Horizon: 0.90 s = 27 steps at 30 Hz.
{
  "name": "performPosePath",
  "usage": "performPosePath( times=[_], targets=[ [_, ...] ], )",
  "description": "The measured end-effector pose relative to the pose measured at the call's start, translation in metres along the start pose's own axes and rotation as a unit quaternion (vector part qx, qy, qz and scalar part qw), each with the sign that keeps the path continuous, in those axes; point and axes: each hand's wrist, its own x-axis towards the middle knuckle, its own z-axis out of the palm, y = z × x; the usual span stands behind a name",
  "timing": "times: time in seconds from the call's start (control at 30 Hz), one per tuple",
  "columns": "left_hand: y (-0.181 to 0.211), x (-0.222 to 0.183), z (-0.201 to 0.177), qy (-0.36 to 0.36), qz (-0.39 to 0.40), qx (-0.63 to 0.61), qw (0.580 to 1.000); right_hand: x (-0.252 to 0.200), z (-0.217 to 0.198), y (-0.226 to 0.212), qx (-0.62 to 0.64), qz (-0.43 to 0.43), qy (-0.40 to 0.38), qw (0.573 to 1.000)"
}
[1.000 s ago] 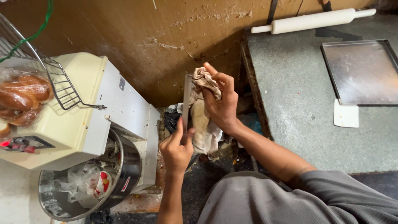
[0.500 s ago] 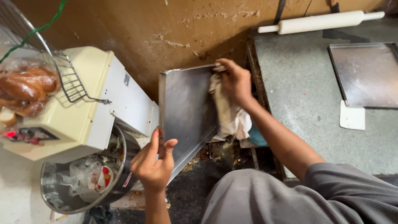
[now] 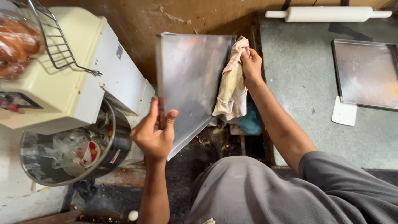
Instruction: The person picks up metal trays and wipes them with a cloth before placing them on a counter.
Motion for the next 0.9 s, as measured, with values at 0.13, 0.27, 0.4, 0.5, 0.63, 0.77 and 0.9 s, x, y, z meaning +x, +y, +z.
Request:
performPosePath(
  times=[0.13, 0.27, 0.4, 0.5, 0.63, 0.77, 0.9],
  targets=[
    [0.008, 0.000, 0.003, 0.014, -0.037, -0.019, 0.999, 0.008, 0.000, -0.022, -0.087, -0.022, -0.037, 0.995],
    [0.015, 0.001, 0.000, -0.021, 0.003, -0.049, 0.999, 0.016, 0.004, -0.056, -0.142, -0.007, -0.108, 0.984],
    [0.010, 0.007, 0.003, -0.013, -0.054, -0.060, 0.997, -0.005, -0.001, -0.057, -0.220, 0.022, -0.150, 0.964],
    [0.004, 0.011, 0.010, 0.017, -0.086, -0.094, 0.992, -0.057, -0.004, -0.021, -0.336, 0.107, -0.127, 0.927],
    [-0.007, 0.014, 0.024, 0.049, -0.096, -0.077, 0.991, -0.120, -0.013, 0.034, -0.202, 0.330, -0.128, 0.913],
    [-0.015, 0.009, 0.037, 0.047, -0.097, -0.052, 0.993, -0.120, -0.003, 0.062, -0.034, 0.469, -0.061, 0.880],
    [-0.031, -0.004, 0.060, 0.082, -0.053, -0.015, 0.995, -0.121, 0.025, 0.059, 0.099, 0.479, -0.050, 0.871]
  ],
)
